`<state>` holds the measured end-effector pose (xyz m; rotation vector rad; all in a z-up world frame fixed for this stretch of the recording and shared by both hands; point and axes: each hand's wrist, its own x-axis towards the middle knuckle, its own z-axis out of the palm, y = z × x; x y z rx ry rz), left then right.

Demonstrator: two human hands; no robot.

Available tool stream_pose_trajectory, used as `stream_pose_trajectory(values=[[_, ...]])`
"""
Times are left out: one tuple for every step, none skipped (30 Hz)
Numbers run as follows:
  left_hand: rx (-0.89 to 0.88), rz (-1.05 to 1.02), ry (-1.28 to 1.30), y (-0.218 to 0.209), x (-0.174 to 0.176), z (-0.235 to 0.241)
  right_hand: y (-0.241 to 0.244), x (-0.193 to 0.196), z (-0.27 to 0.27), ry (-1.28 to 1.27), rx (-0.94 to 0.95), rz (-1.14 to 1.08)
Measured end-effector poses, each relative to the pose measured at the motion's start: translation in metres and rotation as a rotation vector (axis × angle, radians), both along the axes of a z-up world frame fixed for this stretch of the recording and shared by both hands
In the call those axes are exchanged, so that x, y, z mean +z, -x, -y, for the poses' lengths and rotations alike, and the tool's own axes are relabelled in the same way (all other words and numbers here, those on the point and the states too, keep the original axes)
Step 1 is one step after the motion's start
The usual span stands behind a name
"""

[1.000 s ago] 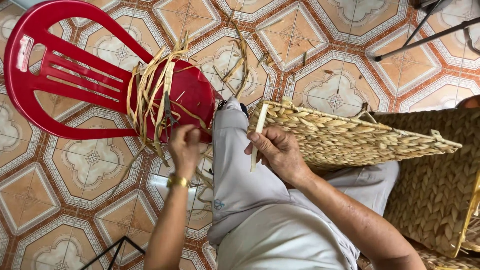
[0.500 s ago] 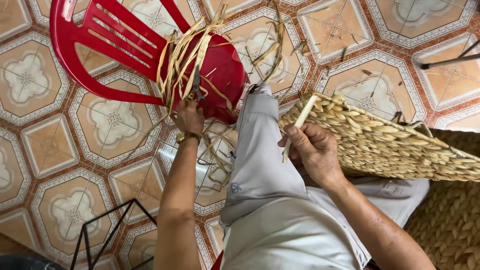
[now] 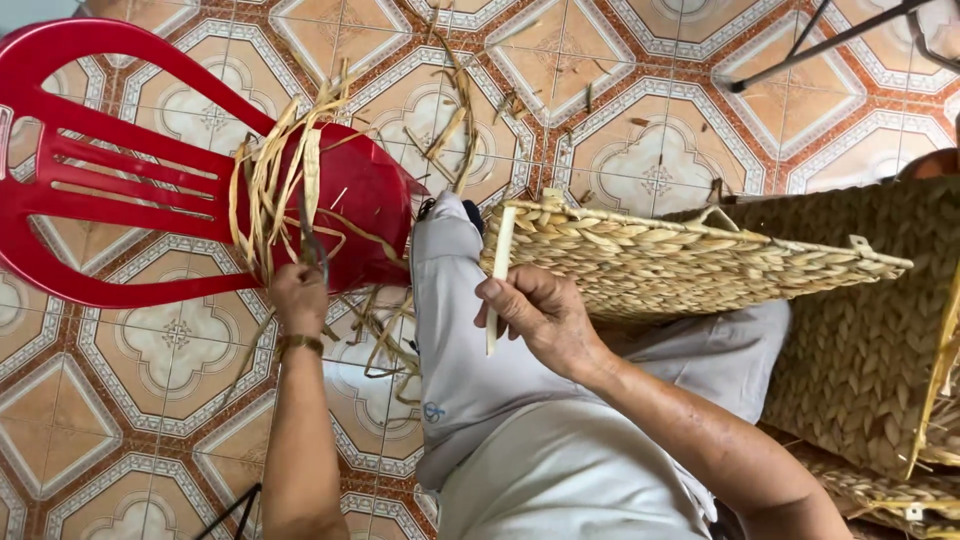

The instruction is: The person sits on the floor with a woven water hyacinth basket on their lap and tucks flat palm-leaf strips along the basket rim by hand, folding and pressing each strip into place. They pick up new strips, trim excess material with scissors, and reposition the basket while continuing to secure the rim.

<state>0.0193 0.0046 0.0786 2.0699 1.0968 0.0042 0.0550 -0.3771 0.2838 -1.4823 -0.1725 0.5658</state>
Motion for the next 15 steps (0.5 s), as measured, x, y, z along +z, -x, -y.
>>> stream_pose_trajectory(values=[[0.088, 0.109, 0.162, 0.005, 0.029, 0.011, 0.002, 0.003, -0.001, -0.008, 0.008, -0.023], [0.174, 0.227, 0.324, 0.006, 0.058, 0.02, 0.001, 0.006, -0.002, -0.018, 0.014, -0.036], [0.169, 0.234, 0.324, 0.004, 0.067, 0.025, 0.0, 0.008, -0.002, -0.019, 0.01, -0.028], [0.211, 0.432, 0.39, 0.008, 0.076, 0.028, 0.0, 0.01, -0.001, -0.019, 0.017, -0.037], [0.252, 0.632, 0.456, 0.012, 0.085, 0.032, 0.001, 0.011, -0.001, -0.019, 0.024, -0.046], [0.249, 0.63, 0.455, 0.017, 0.094, 0.038, 0.003, 0.011, 0.0, -0.021, 0.022, -0.048], [0.2, 0.697, 0.524, 0.022, 0.103, 0.043, 0.005, 0.011, 0.0, -0.039, 0.029, -0.06], [0.148, 0.764, 0.595, 0.026, 0.112, 0.048, 0.006, 0.012, 0.001, -0.056, 0.034, -0.07], [0.143, 0.763, 0.596, 0.031, 0.12, 0.048, 0.007, 0.013, 0.001, -0.057, 0.029, -0.069], [-0.057, 0.765, 0.676, 0.036, 0.127, 0.048, 0.008, 0.014, 0.002, -0.071, 0.027, -0.079], [-0.26, 0.762, 0.75, 0.041, 0.134, 0.048, 0.009, 0.016, 0.002, -0.084, 0.025, -0.088], [-0.261, 0.764, 0.75, 0.038, 0.146, 0.051, 0.01, 0.018, 0.003, -0.084, 0.024, -0.086], [-0.502, 0.666, 0.817, 0.036, 0.158, 0.054, 0.01, 0.02, 0.004, -0.095, 0.019, -0.1], [-0.738, 0.554, 0.875, 0.035, 0.17, 0.056, 0.011, 0.021, 0.003, -0.107, 0.018, -0.116], [-0.737, 0.556, 0.872, 0.028, 0.178, 0.063, 0.011, 0.025, 0.004, -0.109, 0.02, -0.115]])
